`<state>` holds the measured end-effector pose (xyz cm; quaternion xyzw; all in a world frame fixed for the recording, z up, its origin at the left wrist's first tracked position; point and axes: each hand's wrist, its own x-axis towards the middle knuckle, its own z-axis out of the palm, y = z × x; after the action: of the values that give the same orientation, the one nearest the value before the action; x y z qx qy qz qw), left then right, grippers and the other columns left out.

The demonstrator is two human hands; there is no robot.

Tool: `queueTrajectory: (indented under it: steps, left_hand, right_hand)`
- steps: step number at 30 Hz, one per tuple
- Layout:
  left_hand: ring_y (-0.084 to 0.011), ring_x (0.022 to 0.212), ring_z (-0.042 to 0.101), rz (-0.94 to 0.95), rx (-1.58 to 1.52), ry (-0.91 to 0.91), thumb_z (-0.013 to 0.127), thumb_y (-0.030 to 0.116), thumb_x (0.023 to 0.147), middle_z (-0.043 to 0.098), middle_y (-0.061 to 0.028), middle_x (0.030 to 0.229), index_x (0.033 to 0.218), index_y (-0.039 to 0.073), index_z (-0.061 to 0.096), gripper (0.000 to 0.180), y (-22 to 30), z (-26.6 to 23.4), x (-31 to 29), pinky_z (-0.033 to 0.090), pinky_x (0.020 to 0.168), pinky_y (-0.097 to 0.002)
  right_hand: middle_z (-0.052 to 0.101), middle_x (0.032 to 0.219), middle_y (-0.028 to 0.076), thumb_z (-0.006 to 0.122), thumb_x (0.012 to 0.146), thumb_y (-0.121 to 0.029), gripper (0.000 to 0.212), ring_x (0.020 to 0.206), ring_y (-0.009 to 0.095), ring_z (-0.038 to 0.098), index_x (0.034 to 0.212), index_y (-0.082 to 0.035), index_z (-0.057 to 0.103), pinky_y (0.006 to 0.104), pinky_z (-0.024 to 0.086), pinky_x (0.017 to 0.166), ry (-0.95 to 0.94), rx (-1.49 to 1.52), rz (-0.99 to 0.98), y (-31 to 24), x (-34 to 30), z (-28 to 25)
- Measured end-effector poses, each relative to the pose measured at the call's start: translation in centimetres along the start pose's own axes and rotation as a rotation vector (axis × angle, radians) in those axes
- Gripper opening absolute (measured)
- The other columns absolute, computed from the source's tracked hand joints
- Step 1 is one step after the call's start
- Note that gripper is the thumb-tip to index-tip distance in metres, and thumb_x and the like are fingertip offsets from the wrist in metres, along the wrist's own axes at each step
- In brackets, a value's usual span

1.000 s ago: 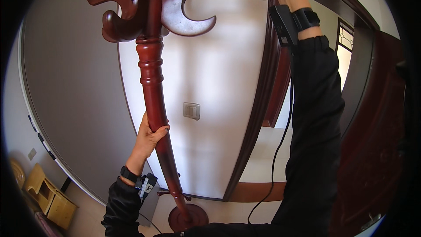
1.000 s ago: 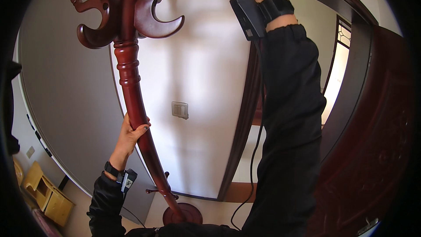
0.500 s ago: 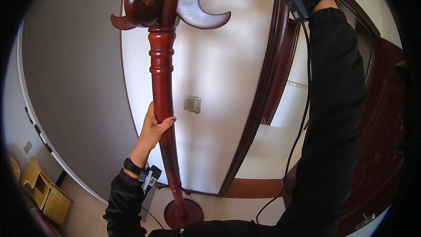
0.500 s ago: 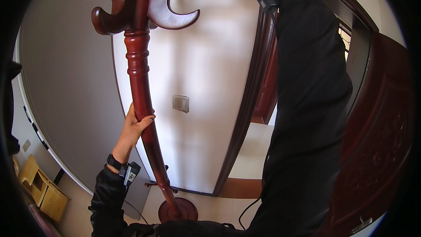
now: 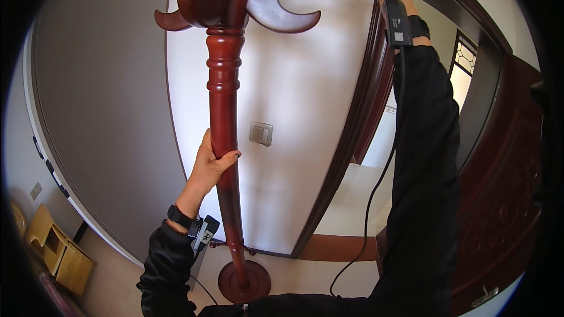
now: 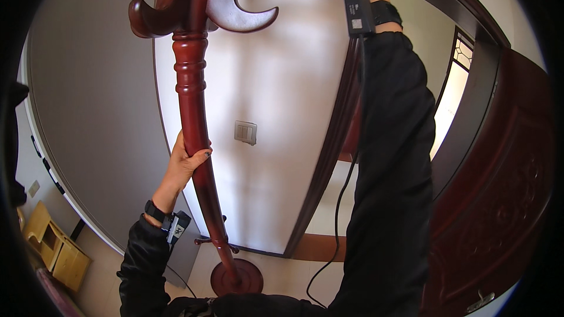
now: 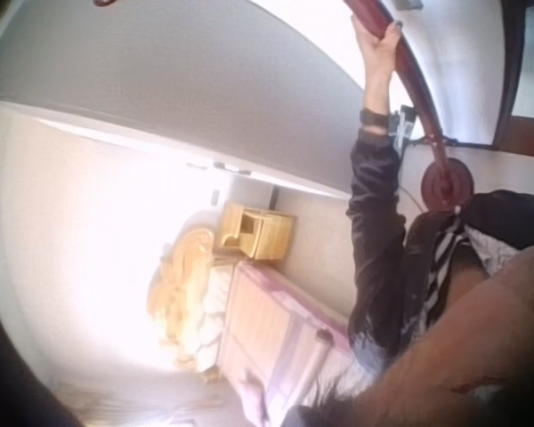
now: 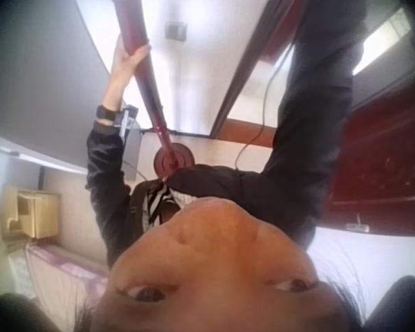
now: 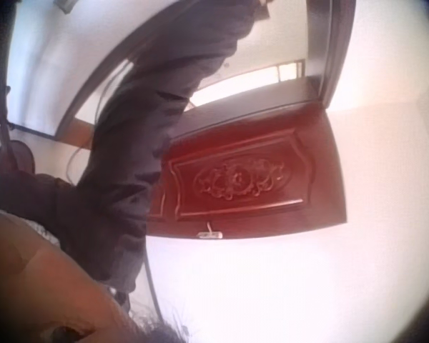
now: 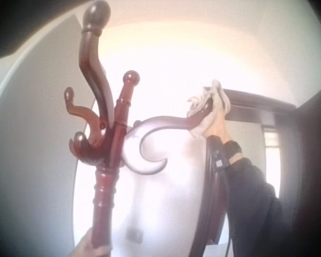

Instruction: The person wipes a wooden coat rack with a cloth, cleaning the hooks, pole, and base. They move around the rack to reach different sides and continue wiping until the end of the clip.

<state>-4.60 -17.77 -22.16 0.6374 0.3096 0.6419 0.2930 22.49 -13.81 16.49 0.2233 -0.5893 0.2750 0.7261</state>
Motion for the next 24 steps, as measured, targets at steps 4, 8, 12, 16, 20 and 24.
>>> queueTrajectory:
  steps: [4, 8, 12, 16, 20, 24]
  left_hand:
    - [-0.0137, 0.092, 0.060, -0.003, -0.010, 0.001, 0.076, 0.013, 0.091, 0.059, -0.0042, 0.103, 0.132, 0.007, 0.046, 0.052, 0.1, 0.0, 0.0, 0.053, 0.083, -0.0316]
    - [-0.0135, 0.091, 0.060, -0.037, 0.012, 0.009, 0.076, 0.013, 0.091, 0.059, -0.0041, 0.103, 0.131, 0.007, 0.047, 0.050, 0.3, 0.0, 0.0, 0.053, 0.083, -0.0311]
    - [-0.0125, 0.092, 0.059, -0.055, 0.013, 0.019, 0.076, 0.012, 0.091, 0.059, -0.0040, 0.104, 0.130, 0.007, 0.047, 0.049, 0.4, 0.0, -0.1, 0.053, 0.082, -0.0300]
    - [-0.0133, 0.093, 0.059, -0.031, 0.037, 0.003, 0.077, 0.015, 0.091, 0.058, -0.0052, 0.104, 0.133, 0.005, 0.045, 0.054, 0.5, 0.0, 0.0, 0.053, 0.083, -0.0302]
    - [-0.0129, 0.091, 0.060, -0.036, 0.020, 0.009, 0.076, 0.014, 0.091, 0.059, -0.0052, 0.104, 0.130, 0.005, 0.046, 0.050, 0.7, 0.0, -0.1, 0.053, 0.083, -0.0300]
    - [-0.0125, 0.090, 0.060, -0.046, 0.030, -0.006, 0.075, 0.012, 0.091, 0.059, -0.0053, 0.103, 0.130, 0.004, 0.045, 0.050, 0.7, 0.0, 0.0, 0.053, 0.082, -0.0296]
  right_hand:
    - [0.056, 0.083, 0.003, 0.060, 0.103, -0.029, 0.020, 0.071, 0.015, 0.059, 0.095, -0.011, 0.056, 0.0290, 0.054, 0.060, -0.006, -0.312, -0.053, 1.4, -2.6, -0.3]
    - [0.056, 0.089, 0.003, 0.056, 0.105, -0.028, 0.020, 0.076, 0.015, 0.059, 0.100, -0.009, 0.056, 0.0296, 0.055, 0.063, -0.064, -0.804, -0.151, 2.2, -4.3, -0.2]
    - [0.058, 0.098, 0.004, 0.046, 0.109, -0.021, 0.021, 0.085, 0.017, 0.061, 0.120, -0.004, 0.053, 0.0299, 0.056, 0.081, -0.011, 0.117, 0.128, 3.8, -3.4, -0.6]
    - [0.068, 0.122, 0.005, 0.070, 0.096, -0.014, 0.032, 0.116, 0.021, 0.064, 0.126, -0.007, 0.064, 0.0353, 0.051, 0.106, 0.171, 0.175, 0.350, 4.9, -4.0, -2.3]
    - [0.067, 0.118, 0.008, 0.066, 0.098, -0.013, 0.031, 0.114, 0.020, 0.064, 0.128, -0.005, 0.060, 0.0332, 0.052, 0.101, -0.127, -0.114, 0.325, 4.2, -7.5, -2.7]
    - [0.068, 0.114, 0.009, 0.069, 0.095, -0.021, 0.031, 0.106, 0.021, 0.065, 0.121, -0.004, 0.065, 0.0354, 0.053, 0.090, -0.026, -0.607, 0.424, 1.3, -12.3, -1.1]
